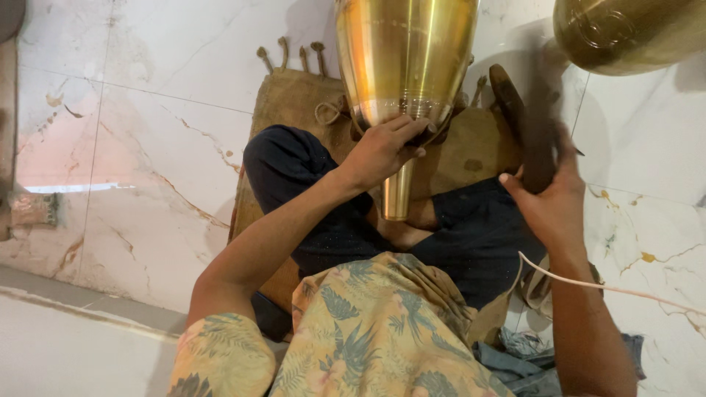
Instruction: The person sits on the floor with a large brass vessel held between their legs and engraves decorative patterns into its surface, holding a chisel against the metal and striking it with a wooden mallet. They reposition the chisel repeatedly around the vessel's body and neck, then rotate the vessel to continue working on a new section.
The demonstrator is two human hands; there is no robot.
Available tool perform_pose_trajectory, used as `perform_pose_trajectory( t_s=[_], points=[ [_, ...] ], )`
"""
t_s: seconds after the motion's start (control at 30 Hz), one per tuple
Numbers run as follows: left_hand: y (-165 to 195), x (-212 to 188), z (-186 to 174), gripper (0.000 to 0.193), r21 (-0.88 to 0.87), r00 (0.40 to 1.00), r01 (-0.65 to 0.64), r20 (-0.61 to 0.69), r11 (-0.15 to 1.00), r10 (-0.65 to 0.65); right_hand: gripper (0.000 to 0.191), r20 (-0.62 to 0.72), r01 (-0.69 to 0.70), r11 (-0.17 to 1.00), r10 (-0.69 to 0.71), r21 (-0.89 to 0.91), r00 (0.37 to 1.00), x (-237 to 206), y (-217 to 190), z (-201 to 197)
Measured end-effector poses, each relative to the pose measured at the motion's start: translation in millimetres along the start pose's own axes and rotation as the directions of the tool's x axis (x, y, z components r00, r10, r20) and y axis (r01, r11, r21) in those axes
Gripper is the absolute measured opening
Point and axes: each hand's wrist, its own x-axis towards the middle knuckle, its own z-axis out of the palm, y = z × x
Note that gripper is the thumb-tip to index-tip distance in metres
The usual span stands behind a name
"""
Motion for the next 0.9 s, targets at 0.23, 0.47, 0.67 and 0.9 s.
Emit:
perform_pose_trajectory(
  t_s=[0.23, 0.47, 0.67, 0.9],
  points=[
    [-6.5, 13.0, 1.0, 0.048, 0.058, 0.987, -0.124, 0.110, 0.991, 0.117, 0.069, 0.039, -0.187, 0.981, 0.189, -0.042, 0.981, -28.7, 4.7, 6.2],
    [-20.5, 40.4, 5.9, 0.044, -0.176, 0.833, -0.302, 0.429, 0.937, 0.349, 0.076, -0.076, -0.459, 0.888, 0.457, -0.019, 0.886, -97.5, 7.9, 49.5],
    [-22.4, 48.4, 2.6, 0.047, -0.256, 0.720, -0.316, 0.562, 0.914, 0.407, 0.079, -0.108, -0.112, 0.912, 0.075, -0.394, 0.991, -134.4, 8.6, 64.9],
    [-19.5, 42.1, -8.2, 0.040, -0.235, 0.771, -0.290, 0.517, 0.928, 0.372, 0.061, -0.186, -0.218, 0.960, 0.185, -0.177, 0.965, -128.8, 3.2, 60.7]
  ],
)
